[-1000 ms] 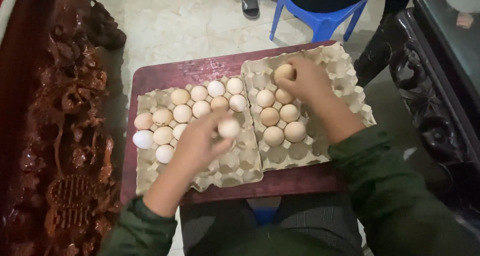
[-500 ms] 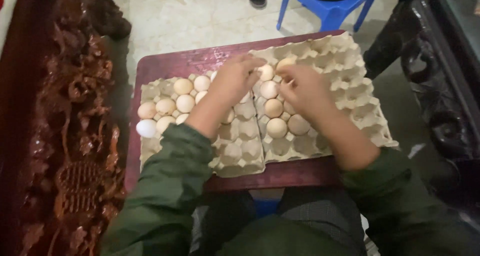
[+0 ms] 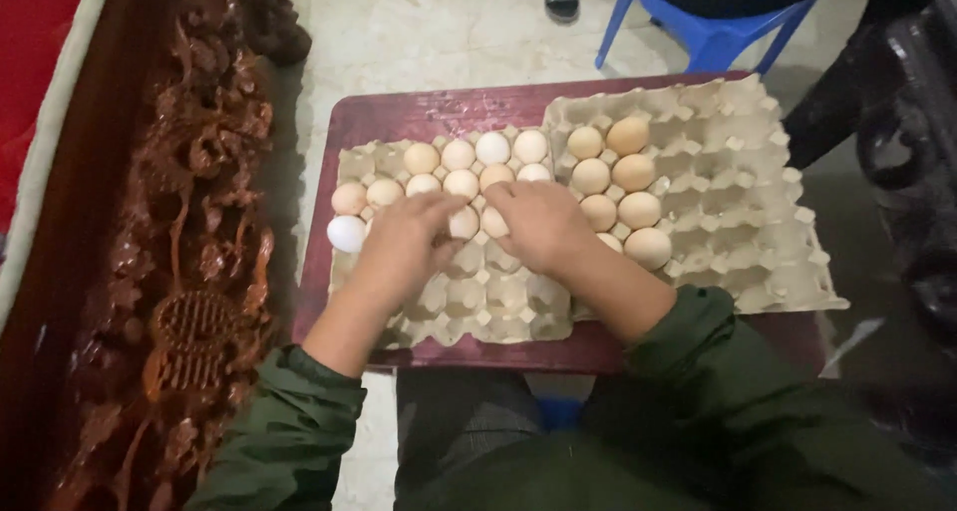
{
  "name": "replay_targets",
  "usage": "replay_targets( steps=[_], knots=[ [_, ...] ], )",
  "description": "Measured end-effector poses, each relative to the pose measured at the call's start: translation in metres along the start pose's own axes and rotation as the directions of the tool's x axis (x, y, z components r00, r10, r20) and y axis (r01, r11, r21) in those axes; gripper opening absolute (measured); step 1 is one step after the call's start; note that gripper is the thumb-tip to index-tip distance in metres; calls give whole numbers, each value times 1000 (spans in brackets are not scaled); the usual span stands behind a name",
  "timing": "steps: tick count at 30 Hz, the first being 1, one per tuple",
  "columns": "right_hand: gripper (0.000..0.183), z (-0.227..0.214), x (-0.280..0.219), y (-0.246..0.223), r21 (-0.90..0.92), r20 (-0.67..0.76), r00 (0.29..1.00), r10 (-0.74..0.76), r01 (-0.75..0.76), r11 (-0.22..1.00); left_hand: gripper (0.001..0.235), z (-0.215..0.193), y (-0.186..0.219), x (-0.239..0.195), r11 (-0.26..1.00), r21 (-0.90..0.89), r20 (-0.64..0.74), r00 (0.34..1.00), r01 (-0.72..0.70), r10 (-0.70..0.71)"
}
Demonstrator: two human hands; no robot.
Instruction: The person arranges eggs into a cardboard egg tray placed on a maroon tray. They pick up eggs from a pile and place them into the empty slots of the tray, filling it up row by row.
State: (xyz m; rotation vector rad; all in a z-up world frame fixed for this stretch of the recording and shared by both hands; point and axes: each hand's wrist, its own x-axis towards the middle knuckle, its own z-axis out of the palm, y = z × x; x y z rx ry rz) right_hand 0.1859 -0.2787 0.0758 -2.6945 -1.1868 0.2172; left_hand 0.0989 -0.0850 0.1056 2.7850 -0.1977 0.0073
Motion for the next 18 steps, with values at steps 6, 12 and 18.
replay_targets(
  steps=[6,12,18],
  knots=[
    [43,1,2,6,3,-8,1000,-28,28,1000,62,43,-26,24,970,238,53,998,-49,37],
    [49,8,1,19,67,-72,992,-103,107,992,61,29,-14,26,981,182,78,995,-73,60],
    [64,-53,-29,70,426,-203,960,191,-89,900,53,-23,25,19,988,-151,-39,998,34,-40]
  ],
)
